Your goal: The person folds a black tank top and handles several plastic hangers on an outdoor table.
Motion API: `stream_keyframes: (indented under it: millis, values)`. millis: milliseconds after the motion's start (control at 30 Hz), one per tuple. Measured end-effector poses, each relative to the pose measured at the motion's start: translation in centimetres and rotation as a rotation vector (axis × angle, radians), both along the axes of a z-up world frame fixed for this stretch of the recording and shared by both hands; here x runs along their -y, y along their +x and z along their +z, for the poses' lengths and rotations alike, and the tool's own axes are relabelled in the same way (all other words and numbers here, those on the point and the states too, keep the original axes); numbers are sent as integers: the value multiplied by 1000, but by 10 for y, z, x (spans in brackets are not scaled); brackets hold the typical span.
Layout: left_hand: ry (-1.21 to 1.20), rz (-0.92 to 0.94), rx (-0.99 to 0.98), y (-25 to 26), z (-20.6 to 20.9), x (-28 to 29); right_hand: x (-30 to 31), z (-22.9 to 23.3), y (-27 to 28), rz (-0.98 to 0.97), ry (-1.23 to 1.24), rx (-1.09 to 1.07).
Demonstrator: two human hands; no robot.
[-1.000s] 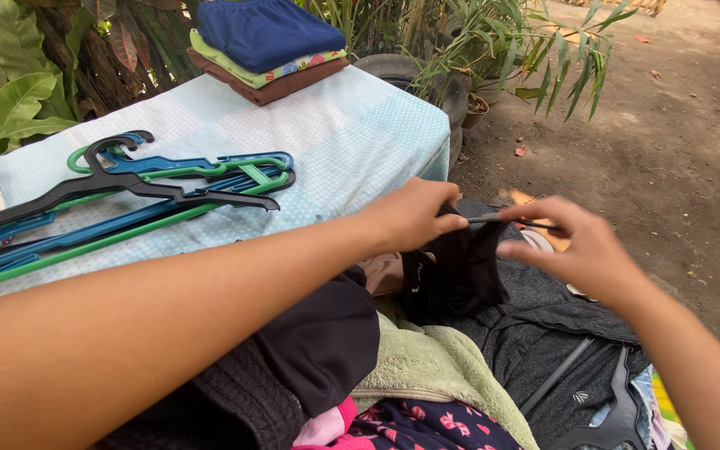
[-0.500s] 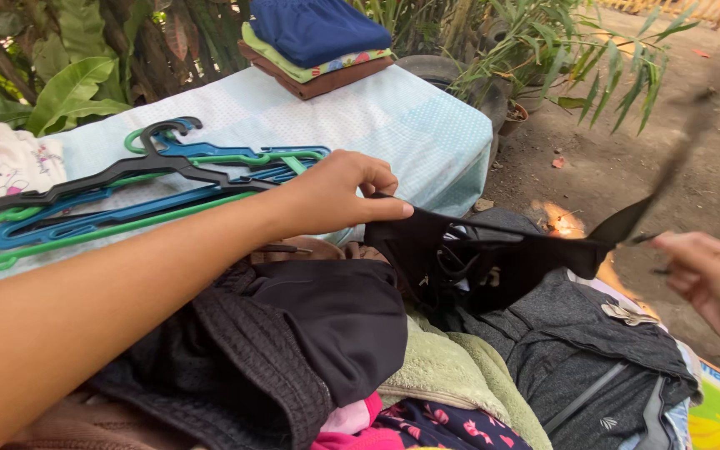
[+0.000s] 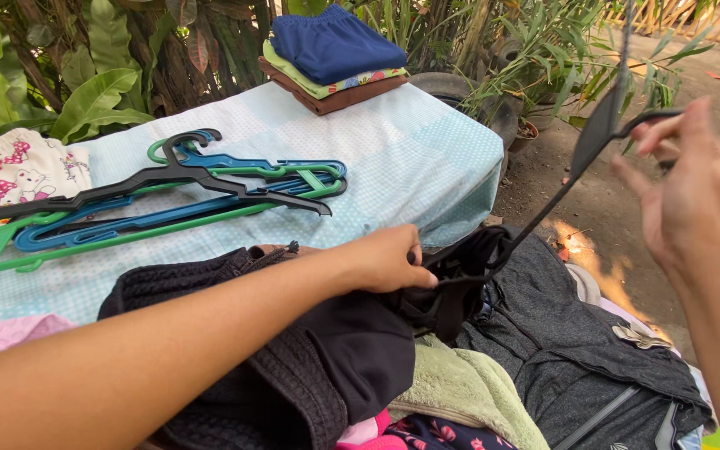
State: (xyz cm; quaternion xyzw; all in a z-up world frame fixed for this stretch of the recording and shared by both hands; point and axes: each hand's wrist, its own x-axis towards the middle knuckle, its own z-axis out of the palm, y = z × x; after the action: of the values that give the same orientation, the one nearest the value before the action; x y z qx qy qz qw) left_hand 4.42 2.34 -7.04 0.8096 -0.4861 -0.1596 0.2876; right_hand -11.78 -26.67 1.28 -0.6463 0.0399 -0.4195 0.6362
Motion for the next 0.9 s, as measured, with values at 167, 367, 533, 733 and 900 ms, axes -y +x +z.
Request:
stream_keyframes:
  millis: [167, 367, 533, 733, 900]
  values:
    - [485, -197, 125, -20, -17, 17, -22, 35, 24, 4, 24, 207]
    - [442, -11, -31, -26, -37, 21, -100, 34, 84, 18, 3, -3]
    - [-19, 256, -690, -18, 10, -11, -102, 16, 91, 230, 335, 35]
    - [-758, 148, -1463, -7, 96, -69, -45, -37, 64, 359, 880, 70]
    - [-1355, 343, -1245, 3, 177, -194, -54, -44, 75, 518, 711, -120]
